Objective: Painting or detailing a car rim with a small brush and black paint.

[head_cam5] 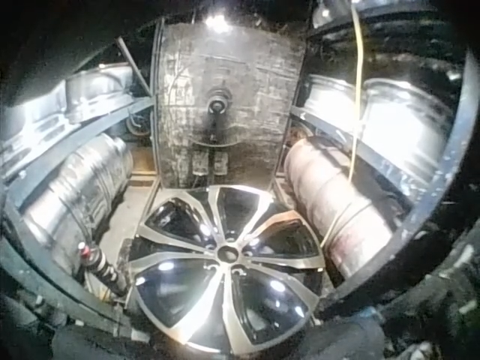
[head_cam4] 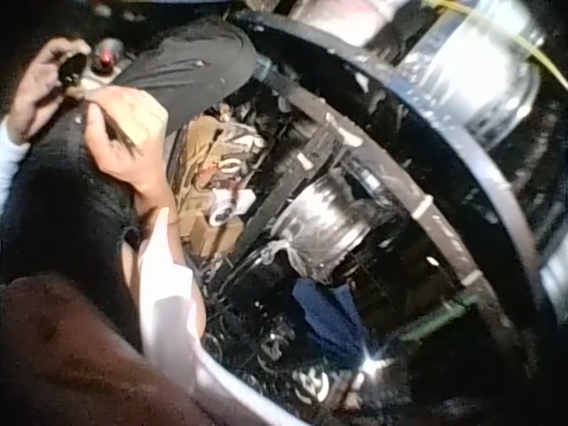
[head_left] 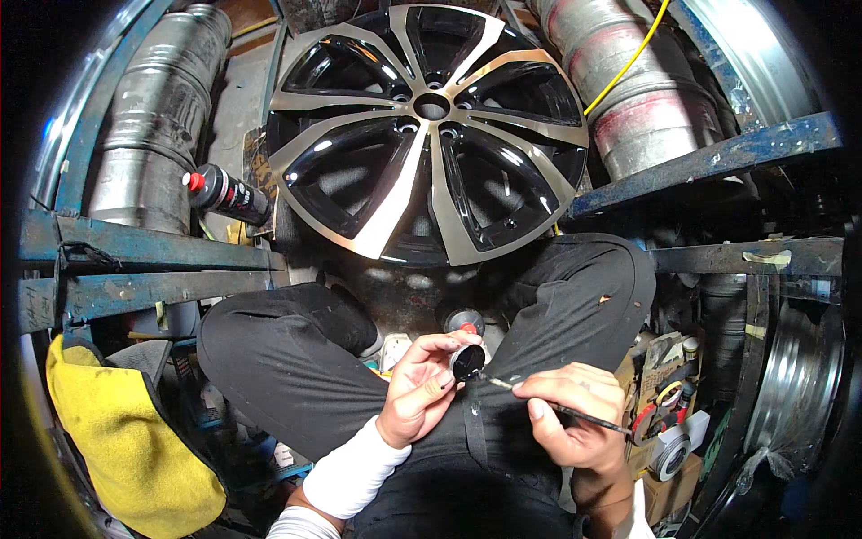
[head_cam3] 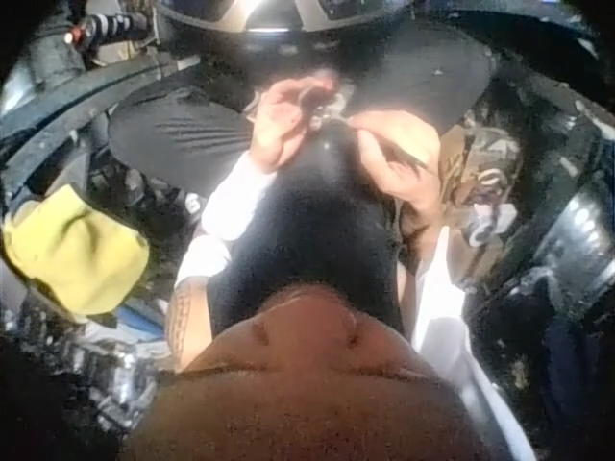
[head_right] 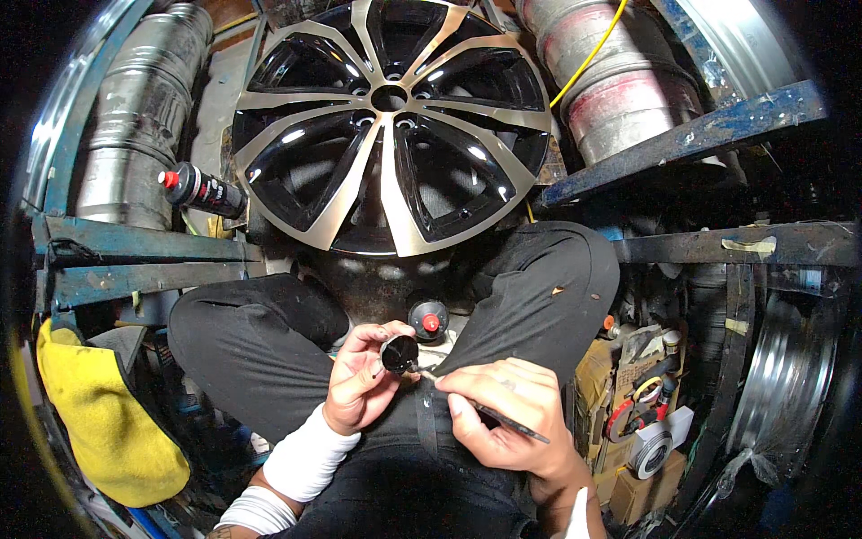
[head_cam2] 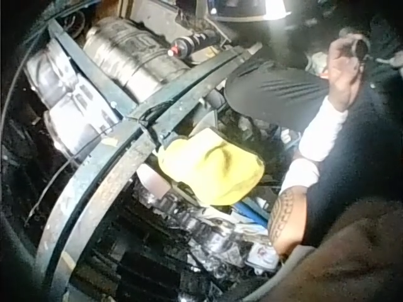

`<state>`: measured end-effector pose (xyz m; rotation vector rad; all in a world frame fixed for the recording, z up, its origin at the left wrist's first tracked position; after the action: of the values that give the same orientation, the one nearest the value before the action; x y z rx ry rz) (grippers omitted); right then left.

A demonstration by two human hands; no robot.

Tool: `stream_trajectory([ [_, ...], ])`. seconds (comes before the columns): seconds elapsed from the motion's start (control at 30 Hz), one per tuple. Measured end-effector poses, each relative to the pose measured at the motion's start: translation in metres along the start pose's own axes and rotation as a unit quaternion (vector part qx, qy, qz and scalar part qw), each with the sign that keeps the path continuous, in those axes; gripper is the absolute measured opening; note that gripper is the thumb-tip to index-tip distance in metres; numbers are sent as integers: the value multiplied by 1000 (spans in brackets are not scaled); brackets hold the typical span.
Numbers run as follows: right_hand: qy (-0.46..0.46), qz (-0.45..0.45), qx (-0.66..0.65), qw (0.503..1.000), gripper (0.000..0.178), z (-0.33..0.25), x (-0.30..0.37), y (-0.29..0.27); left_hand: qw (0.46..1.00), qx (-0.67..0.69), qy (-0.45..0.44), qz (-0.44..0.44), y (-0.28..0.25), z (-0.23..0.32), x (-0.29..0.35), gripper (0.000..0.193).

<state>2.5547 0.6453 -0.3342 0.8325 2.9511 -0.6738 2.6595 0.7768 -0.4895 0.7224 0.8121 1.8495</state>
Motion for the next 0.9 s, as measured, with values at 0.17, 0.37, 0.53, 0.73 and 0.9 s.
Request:
stream_trajectory([
  [0.17,-9,24,-2,1000,12,1,1,1,999,42,4,-11,3,1,0,38],
  [0.37,-17,49,5,999,11,1,-1,3,1000,20,1,1,1,0,0,36],
  [0.53,-28,44,24,998,10,-2,-3,6,1000,11,5,-2,1,0,0,36],
  [0.73,-9,23,12,1000,10,-1,-2,6,1000,4,6,0,2,0,0,37],
  [0.9,-9,29,-4,1000,8,1,-2,6,1000,-10,6,3,2,0,0,38],
])
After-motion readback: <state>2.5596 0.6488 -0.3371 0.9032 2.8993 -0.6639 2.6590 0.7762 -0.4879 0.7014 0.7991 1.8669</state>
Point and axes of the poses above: each hand's wrist, its own x-axis away from the middle knuckle, its own y-axis out of the palm, z = x × y, the point moved 4 cm from there along -x, towards the middle knuckle, and after that the axes turned 14 degrees about -x, right-handed, at the moved point
